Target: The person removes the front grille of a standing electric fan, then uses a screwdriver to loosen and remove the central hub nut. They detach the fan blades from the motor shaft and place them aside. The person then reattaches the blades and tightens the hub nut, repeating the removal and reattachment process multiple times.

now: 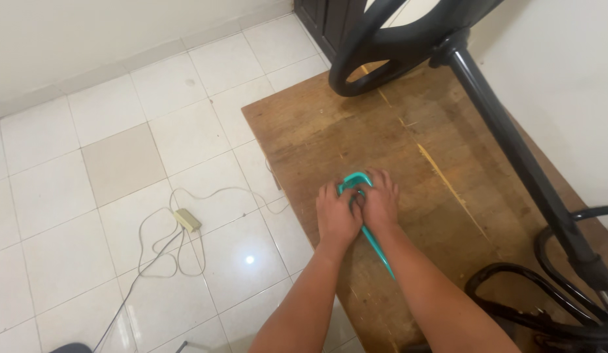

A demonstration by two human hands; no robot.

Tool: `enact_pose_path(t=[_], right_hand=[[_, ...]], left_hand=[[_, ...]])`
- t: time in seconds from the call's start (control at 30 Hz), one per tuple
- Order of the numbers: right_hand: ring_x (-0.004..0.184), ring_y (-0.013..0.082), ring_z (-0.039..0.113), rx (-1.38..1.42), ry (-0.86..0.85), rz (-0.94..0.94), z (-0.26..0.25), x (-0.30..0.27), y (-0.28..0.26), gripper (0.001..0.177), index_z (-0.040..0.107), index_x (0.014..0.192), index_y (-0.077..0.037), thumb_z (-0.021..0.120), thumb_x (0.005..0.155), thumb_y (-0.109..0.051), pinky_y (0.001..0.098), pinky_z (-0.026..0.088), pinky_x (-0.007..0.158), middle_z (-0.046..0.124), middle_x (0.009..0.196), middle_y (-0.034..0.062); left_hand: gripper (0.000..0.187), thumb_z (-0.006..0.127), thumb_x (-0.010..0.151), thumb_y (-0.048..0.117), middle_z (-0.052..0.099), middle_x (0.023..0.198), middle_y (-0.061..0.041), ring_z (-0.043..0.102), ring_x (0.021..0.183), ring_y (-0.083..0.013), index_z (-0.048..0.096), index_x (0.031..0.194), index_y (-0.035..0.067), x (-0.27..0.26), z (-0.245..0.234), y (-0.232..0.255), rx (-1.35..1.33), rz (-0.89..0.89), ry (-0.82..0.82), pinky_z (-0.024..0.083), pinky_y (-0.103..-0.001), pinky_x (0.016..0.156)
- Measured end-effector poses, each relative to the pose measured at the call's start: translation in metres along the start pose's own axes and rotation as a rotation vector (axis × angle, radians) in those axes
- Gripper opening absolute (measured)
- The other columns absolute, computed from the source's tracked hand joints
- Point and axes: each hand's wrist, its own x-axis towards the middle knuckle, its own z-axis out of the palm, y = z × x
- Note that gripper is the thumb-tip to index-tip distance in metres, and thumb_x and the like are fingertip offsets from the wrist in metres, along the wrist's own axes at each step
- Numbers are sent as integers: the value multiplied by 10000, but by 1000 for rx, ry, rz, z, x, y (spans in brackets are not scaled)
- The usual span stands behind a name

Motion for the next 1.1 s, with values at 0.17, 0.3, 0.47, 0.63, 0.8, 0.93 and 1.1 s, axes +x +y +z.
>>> enact_pose_path(t=[0.17,0.3,0.47,0.63,0.8,0.93,1.1], right_hand=[[1322,273,488,7,-27,47,7,-1,-1,239,808,959,-184,785,723,-151,497,370,999,591,1408,44],[1297,260,510,2,-39,55,5,0,-1,258,815,971,-194,781,719,-146,483,374,988,616,1379,30],[1257,259,556,70,75,-23,-13,-2,0,178,810,948,-183,770,776,-155,472,376,998,670,1314,31],[1098,332,650,233,217,-22,-44,-1,1,119,797,938,-134,755,828,-151,469,476,924,722,1145,102],[886,187,769,722,97,243,-93,10,-2,197,724,1139,-51,623,970,-67,320,600,782,777,964,118],[906,122,733,826,265,203,-160,12,1,191,699,1163,-1,609,1001,-46,267,584,797,768,1025,102],[900,97,710,811,425,221,-263,-12,8,171,720,1141,16,623,1014,-43,240,567,796,760,1037,75]], left_hand=[[188,731,755,90,622,1265,-149,536,1211,-355,765,939,102,0,-3,0,-20,-17,-2,433,-479,979],[170,728,766,91,622,1258,-154,535,1209,-357,767,932,94,1,-3,2,-43,-14,8,430,-482,974],[166,712,779,78,637,1217,-155,559,1188,-358,754,939,89,-1,-4,6,-61,13,73,449,-480,976],[212,687,806,56,639,1207,-150,569,1171,-365,727,1013,83,1,-5,25,-98,68,171,452,-485,979],[236,672,815,43,653,1136,-166,610,1095,-389,695,1049,59,9,-10,78,-247,101,223,478,-489,930],[188,662,871,39,672,1087,-169,650,1038,-395,680,1058,49,16,-16,140,-450,178,307,523,-463,889],[145,658,921,45,661,1083,-169,650,1031,-382,672,1065,30,10,-23,229,-618,306,329,526,-451,905]])
